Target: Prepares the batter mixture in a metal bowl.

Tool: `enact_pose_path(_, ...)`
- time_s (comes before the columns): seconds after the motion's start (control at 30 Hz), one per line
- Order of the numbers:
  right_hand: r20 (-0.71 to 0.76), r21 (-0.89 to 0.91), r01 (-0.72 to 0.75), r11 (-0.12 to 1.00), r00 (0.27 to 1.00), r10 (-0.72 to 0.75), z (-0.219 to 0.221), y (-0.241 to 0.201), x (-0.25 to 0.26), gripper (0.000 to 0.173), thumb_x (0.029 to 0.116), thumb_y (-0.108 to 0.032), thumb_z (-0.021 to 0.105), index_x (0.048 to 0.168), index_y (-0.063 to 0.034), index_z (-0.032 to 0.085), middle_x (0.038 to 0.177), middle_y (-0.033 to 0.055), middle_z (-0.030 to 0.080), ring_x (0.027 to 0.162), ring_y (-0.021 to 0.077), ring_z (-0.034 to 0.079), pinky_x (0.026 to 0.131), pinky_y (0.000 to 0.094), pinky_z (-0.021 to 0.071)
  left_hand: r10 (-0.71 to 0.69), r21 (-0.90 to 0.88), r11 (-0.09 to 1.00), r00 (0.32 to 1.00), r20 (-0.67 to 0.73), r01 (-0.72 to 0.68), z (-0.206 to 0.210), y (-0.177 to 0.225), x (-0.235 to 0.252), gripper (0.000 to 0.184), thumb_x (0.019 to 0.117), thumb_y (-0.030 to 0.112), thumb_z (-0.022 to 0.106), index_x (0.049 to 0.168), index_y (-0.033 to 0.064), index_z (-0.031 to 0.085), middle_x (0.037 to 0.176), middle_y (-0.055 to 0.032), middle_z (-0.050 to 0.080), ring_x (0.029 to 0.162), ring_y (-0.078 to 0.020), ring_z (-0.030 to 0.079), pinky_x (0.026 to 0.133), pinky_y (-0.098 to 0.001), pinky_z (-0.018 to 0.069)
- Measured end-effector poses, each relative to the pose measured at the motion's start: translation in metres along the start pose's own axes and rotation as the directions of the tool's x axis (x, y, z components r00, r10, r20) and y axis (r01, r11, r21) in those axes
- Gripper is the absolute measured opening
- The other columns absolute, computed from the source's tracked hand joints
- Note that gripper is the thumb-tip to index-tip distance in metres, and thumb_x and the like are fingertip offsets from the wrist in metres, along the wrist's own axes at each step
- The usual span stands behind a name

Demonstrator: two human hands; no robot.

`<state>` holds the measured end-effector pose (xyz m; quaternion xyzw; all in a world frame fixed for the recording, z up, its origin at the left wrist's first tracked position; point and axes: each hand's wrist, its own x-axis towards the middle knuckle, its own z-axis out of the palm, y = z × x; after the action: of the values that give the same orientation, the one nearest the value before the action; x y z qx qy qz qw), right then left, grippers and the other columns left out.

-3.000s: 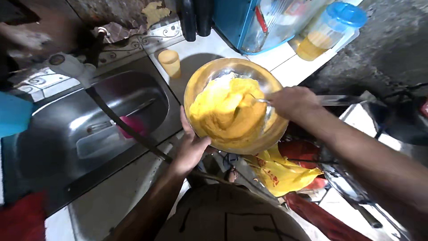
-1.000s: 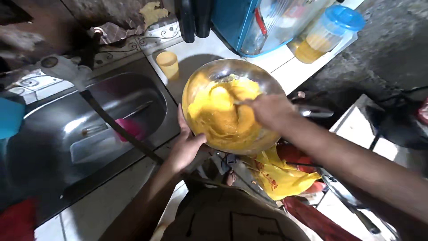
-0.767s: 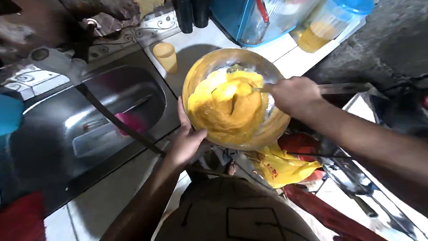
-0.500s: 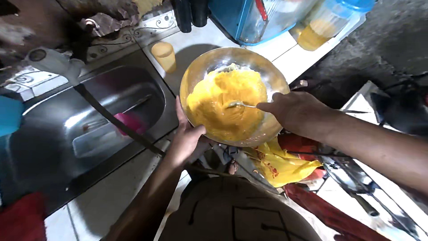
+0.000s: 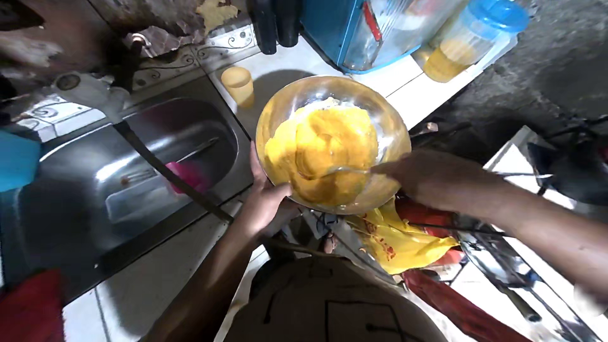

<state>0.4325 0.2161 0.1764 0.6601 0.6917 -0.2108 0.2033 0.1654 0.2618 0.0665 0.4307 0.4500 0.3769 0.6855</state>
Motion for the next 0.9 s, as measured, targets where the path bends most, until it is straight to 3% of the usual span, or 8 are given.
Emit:
enact_pose_path(0.1, -0.111, -0.028, -0.191, 0.981, 0.976, 0.187, -0.005, 0.020, 0.008, 0.039, 0.1031, -0.008, 0.057, 0.138, -0.0240, 0.067, 0.113, 0.0204, 0.072, 0.110, 0.0453, 0.068, 0.090, 0.0653, 0.0537, 0.011, -0.001, 1.000, 1.000, 0.012, -0.011, -0.001, -0.003, 0.001, 0.120, 0.0773, -0.008, 0.060, 0.160, 0.0357, -0.014, 0.154, -0.0145, 0.039, 0.104, -0.0240, 0.071, 0.071, -0.0431, 0.0654)
enact_pose_path(0.23, -0.322, 0.019, -0.088, 0.996, 0.943, 0.090, -0.006, 0.028, 0.006, 0.042, 0.1032, -0.004, 0.058, 0.140, -0.0230, 0.065, 0.102, 0.0216, 0.074, 0.100, 0.0471, 0.070, 0.085, 0.0668, 0.0543, -0.009, 0.004, 1.000, 1.000, 0.001, 0.009, 0.002, -0.003, -0.001, 0.112, 0.0811, -0.008, 0.059, 0.160, 0.0277, -0.013, 0.145, -0.0164, 0.047, 0.095, -0.0240, 0.073, 0.065, -0.0406, 0.0657)
enact_pose_path(0.4, -0.107, 0.026, -0.260, 0.965, 0.959, 0.261, -0.019, 0.023, 0.017, 0.036, 0.1035, -0.010, 0.058, 0.137, -0.0216, 0.065, 0.115, 0.0198, 0.072, 0.109, 0.0455, 0.068, 0.088, 0.0673, 0.0534, 0.006, -0.013, 1.000, 1.000, -0.019, -0.006, 0.001, -0.004, 0.002, 0.119, 0.0788, -0.010, 0.059, 0.160, 0.0385, -0.013, 0.153, -0.0163, 0.040, 0.098, -0.0275, 0.072, 0.064, -0.0451, 0.0656)
enact_pose_path(0.6, 0.162, -0.032, -0.075, 0.997, 0.984, 0.079, -0.005, -0.015, 0.007, 0.036, 0.1080, -0.020, 0.054, 0.143, -0.0196, 0.061, 0.113, 0.0170, 0.072, 0.106, 0.0392, 0.068, 0.091, 0.0601, 0.0527, -0.027, -0.021, 0.999, 1.000, 0.016, 0.027, -0.001, 0.000, -0.001, 0.116, 0.0810, -0.008, 0.058, 0.160, 0.0362, -0.015, 0.147, -0.0162, 0.047, 0.094, -0.0252, 0.073, 0.064, -0.0417, 0.0656)
enact_pose_path(0.67, 0.108, -0.138, -0.148, 0.979, 0.981, 0.164, -0.018, 0.010, 0.005, 0.023, 0.1047, -0.022, 0.061, 0.124, -0.0197, 0.073, 0.105, 0.0153, 0.073, 0.100, 0.0390, 0.069, 0.082, 0.0620, 0.0538, -0.042, -0.017, 0.999, 0.999, 0.020, 0.043, -0.001, 0.002, 0.001, 0.116, 0.0810, -0.008, 0.058, 0.160, 0.0356, -0.015, 0.146, -0.0171, 0.047, 0.092, -0.0257, 0.074, 0.062, -0.0419, 0.0654)
enact_pose_path(0.77, -0.025, -0.178, -0.333, 0.926, 0.942, 0.334, -0.025, -0.004, 0.033, 0.028, 0.0992, -0.016, 0.064, 0.126, -0.0162, 0.070, 0.110, 0.0236, 0.071, 0.103, 0.0478, 0.068, 0.079, 0.0670, 0.0542, -0.045, 0.007, 0.999, 0.999, 0.025, 0.045, -0.003, 0.002, 0.004, 0.116, 0.0800, -0.007, 0.059, 0.160, 0.0361, -0.014, 0.146, -0.0165, 0.047, 0.093, -0.0264, 0.073, 0.062, -0.0423, 0.0654)
enact_pose_path(0.83, -0.043, -0.091, -0.240, 0.967, 0.971, 0.237, -0.017, -0.038, 0.038, 0.047, 0.0966, -0.006, 0.065, 0.142, -0.0165, 0.063, 0.113, 0.0247, 0.070, 0.105, 0.0476, 0.067, 0.082, 0.0640, 0.0547, -0.042, 0.006, 0.999, 0.999, 0.032, 0.042, -0.004, 0.003, 0.005, 0.116, 0.0813, -0.009, 0.059, 0.160, 0.0365, -0.014, 0.149, -0.0161, 0.045, 0.096, -0.0263, 0.073, 0.063, -0.0420, 0.0654)
enact_pose_path(0.9, 0.051, -0.059, -0.069, 0.996, 0.996, 0.072, -0.015, -0.035, 0.031, 0.037, 0.1037, -0.010, 0.058, 0.140, -0.0162, 0.064, 0.108, 0.0190, 0.072, 0.104, 0.0408, 0.068, 0.087, 0.0595, 0.0543, -0.041, 0.008, 0.999, 0.999, 0.028, 0.041, -0.006, 0.006, 0.005, 0.114, 0.0818, -0.009, 0.058, 0.160, 0.0331, -0.014, 0.148, -0.0156, 0.046, 0.095, -0.0234, 0.073, 0.061, -0.0393, 0.0648)
